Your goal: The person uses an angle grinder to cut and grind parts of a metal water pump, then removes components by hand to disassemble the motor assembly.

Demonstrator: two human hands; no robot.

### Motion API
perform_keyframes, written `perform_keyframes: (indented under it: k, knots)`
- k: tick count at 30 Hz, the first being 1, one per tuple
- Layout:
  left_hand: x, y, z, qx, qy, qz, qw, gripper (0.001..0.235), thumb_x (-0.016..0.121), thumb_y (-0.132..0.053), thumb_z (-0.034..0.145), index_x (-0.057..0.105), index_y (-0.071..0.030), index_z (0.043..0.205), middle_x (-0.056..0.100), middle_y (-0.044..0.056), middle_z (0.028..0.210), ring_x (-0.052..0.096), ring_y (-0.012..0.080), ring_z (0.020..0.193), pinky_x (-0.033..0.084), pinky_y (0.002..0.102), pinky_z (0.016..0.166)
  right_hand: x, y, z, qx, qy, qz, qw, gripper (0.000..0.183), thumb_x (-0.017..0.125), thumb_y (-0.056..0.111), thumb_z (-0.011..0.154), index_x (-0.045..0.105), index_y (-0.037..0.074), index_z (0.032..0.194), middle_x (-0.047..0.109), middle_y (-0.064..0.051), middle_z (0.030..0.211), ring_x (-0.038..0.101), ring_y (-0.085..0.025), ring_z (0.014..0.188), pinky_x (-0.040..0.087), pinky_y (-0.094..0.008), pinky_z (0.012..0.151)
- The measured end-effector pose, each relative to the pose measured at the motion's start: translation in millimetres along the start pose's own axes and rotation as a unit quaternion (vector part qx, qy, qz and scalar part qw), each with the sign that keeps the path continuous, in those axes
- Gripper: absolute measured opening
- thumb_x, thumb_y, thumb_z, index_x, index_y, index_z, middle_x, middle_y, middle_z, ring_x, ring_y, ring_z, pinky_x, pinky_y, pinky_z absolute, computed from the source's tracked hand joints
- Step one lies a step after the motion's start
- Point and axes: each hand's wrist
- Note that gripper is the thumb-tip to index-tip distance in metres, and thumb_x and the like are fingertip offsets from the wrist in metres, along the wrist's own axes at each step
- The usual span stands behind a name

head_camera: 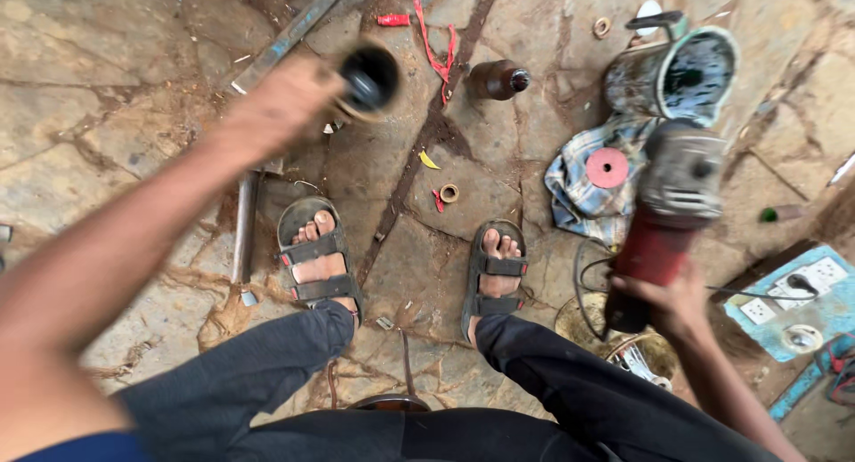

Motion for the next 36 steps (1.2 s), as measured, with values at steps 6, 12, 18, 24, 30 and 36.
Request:
perform_keyframes:
  k: [6,12,18,24,30,36]
  knots:
    - [79.6,-37.9,3.4,0.046,0.026,0.037,0.998,0.024,0.063,-0.012,0.094,0.061,-0.01,0.118,0.06,0.018,0.111,0.062,0.0337,0.108,0.055,0.043,0.088,34.1,5.0,-1.6,-0.08,0.06,0.007,0.995,0.047,0.088,0.013,0.065,0.071,0.001,0.107,0.078,-0.008,0.097,0.074,-0.017,0.084,0.06,-0.035,0.083]
    - [100.2,-128.8,-33.9,-0.004,-0.32,-0.135,0.938,0.065,0.089,-0.027,0.084,0.056,-0.004,0.134,0.062,0.017,0.116,0.061,0.0346,0.104,0.049,0.047,0.089,50.0,7.0,-4.2,-0.088,0.089,0.003,0.992,0.051,0.09,0.015,0.063,0.07,0.001,0.108,0.077,-0.008,0.096,0.073,-0.016,0.084,0.06,-0.034,0.082]
    - [123.3,-327.1,59.5,-0.089,-0.138,-0.734,0.659,0.064,0.089,-0.036,0.077,0.066,-0.004,0.127,0.072,0.011,0.118,0.067,0.0187,0.104,0.056,0.037,0.092,77.2,42.0,10.8,-0.136,0.232,0.063,0.961,0.056,0.088,0.016,0.067,0.065,0.002,0.116,0.073,-0.003,0.101,0.069,-0.013,0.088,0.059,-0.032,0.082]
    - [100.9,-361.5,79.4,-0.248,-0.3,-0.844,0.369,0.03,0.084,-0.022,0.077,0.073,-0.001,0.096,0.074,0.006,0.088,0.068,0.0154,0.075,0.057,0.034,0.072,55.5,106.4,-13.7,0.086,0.252,-0.155,0.951,0.05,0.088,0.022,0.072,0.067,0.0,0.112,0.072,-0.011,0.084,0.069,-0.02,0.069,0.057,-0.037,0.063]
    - [62.7,-356.2,102.6,-0.337,-0.307,-0.85,0.263,0.024,0.08,-0.019,0.077,0.072,0.003,0.08,0.07,0.009,0.077,0.064,0.0165,0.06,0.055,0.036,0.057,47.8,150.6,-23.3,0.104,0.199,-0.234,0.946,0.074,0.09,0.024,0.069,0.058,0.0,0.131,0.074,-0.018,0.096,0.073,-0.029,0.078,0.059,-0.042,0.071]
    - [33.7,-332.7,85.6,-0.377,-0.294,-0.832,0.283,0.027,0.081,-0.019,0.07,0.066,0.002,0.073,0.067,0.011,0.067,0.062,0.0224,0.05,0.054,0.04,0.049,61.6,174.0,-95.9,-0.236,0.11,-0.46,0.849,0.096,0.08,0.024,0.073,0.043,0.008,0.16,0.077,-0.017,0.093,0.076,-0.031,0.081,0.058,-0.042,0.08]
Point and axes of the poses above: each hand's wrist, its own z-axis towards the middle knuckle, its own x-axis out of the palm, y = z × x
